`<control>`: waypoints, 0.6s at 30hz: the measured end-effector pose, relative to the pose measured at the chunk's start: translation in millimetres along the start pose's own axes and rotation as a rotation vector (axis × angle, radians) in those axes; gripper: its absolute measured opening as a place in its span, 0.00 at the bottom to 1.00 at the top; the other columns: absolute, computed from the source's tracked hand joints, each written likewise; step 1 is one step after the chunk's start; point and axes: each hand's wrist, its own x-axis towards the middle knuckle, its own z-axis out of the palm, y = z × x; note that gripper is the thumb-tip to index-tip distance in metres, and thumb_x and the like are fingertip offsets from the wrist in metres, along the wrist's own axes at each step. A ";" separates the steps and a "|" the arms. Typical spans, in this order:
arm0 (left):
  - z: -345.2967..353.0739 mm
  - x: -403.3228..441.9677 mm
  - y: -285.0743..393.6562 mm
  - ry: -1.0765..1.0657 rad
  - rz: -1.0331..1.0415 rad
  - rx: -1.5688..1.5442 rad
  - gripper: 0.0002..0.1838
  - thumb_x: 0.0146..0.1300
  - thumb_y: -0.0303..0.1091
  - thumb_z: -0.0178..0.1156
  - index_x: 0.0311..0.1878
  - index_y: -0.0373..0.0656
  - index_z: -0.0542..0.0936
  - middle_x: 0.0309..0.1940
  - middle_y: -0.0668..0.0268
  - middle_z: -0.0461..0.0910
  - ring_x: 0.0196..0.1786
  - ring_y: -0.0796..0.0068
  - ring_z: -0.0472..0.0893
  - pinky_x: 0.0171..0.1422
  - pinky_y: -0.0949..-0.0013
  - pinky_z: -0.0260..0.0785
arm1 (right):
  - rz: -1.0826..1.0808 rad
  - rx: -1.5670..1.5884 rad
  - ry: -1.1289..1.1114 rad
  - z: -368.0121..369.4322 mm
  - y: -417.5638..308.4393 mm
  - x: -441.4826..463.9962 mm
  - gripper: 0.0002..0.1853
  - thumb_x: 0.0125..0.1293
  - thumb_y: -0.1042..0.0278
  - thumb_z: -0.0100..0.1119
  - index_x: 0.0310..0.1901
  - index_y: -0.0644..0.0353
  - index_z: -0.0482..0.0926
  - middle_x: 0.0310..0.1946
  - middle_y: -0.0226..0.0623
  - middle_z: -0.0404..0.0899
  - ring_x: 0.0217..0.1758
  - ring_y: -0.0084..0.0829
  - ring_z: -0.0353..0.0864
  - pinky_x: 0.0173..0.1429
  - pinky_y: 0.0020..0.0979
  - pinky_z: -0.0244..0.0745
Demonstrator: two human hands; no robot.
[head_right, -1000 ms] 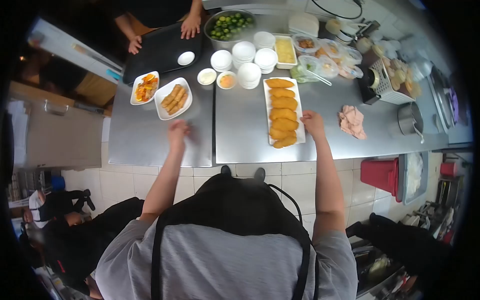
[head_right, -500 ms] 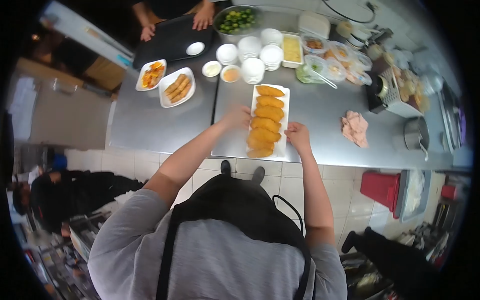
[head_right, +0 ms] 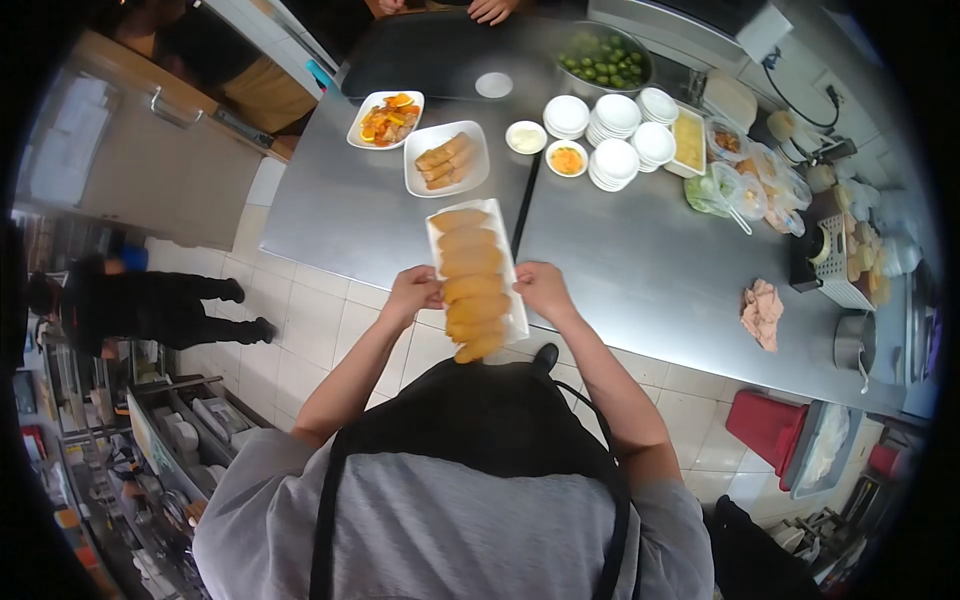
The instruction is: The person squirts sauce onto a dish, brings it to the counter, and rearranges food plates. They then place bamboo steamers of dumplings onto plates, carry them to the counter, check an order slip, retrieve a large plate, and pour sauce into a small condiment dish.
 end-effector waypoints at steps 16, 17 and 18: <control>-185.0 59.0 28.0 0.240 0.003 0.049 0.11 0.55 0.25 0.56 0.42 0.33 0.73 0.27 0.61 0.77 0.27 0.73 0.80 0.27 0.75 0.74 | -0.078 -0.102 0.133 147.9 -60.0 119.4 0.12 0.53 0.74 0.55 0.41 0.57 0.79 0.30 0.39 0.80 0.33 0.26 0.80 0.38 0.26 0.73; -188.5 65.2 31.5 0.198 0.012 0.082 0.13 0.55 0.25 0.55 0.44 0.32 0.72 0.28 0.60 0.78 0.27 0.73 0.80 0.28 0.75 0.74 | -0.147 -0.021 0.193 140.1 -62.9 110.9 0.11 0.55 0.72 0.56 0.41 0.57 0.79 0.31 0.39 0.80 0.33 0.25 0.79 0.39 0.26 0.73; -188.0 68.8 36.9 0.167 0.013 0.091 0.13 0.55 0.25 0.54 0.45 0.32 0.72 0.28 0.60 0.78 0.26 0.73 0.80 0.28 0.75 0.74 | -0.220 0.053 0.253 127.8 -64.9 100.6 0.10 0.56 0.71 0.57 0.41 0.57 0.79 0.32 0.38 0.81 0.34 0.24 0.79 0.40 0.25 0.73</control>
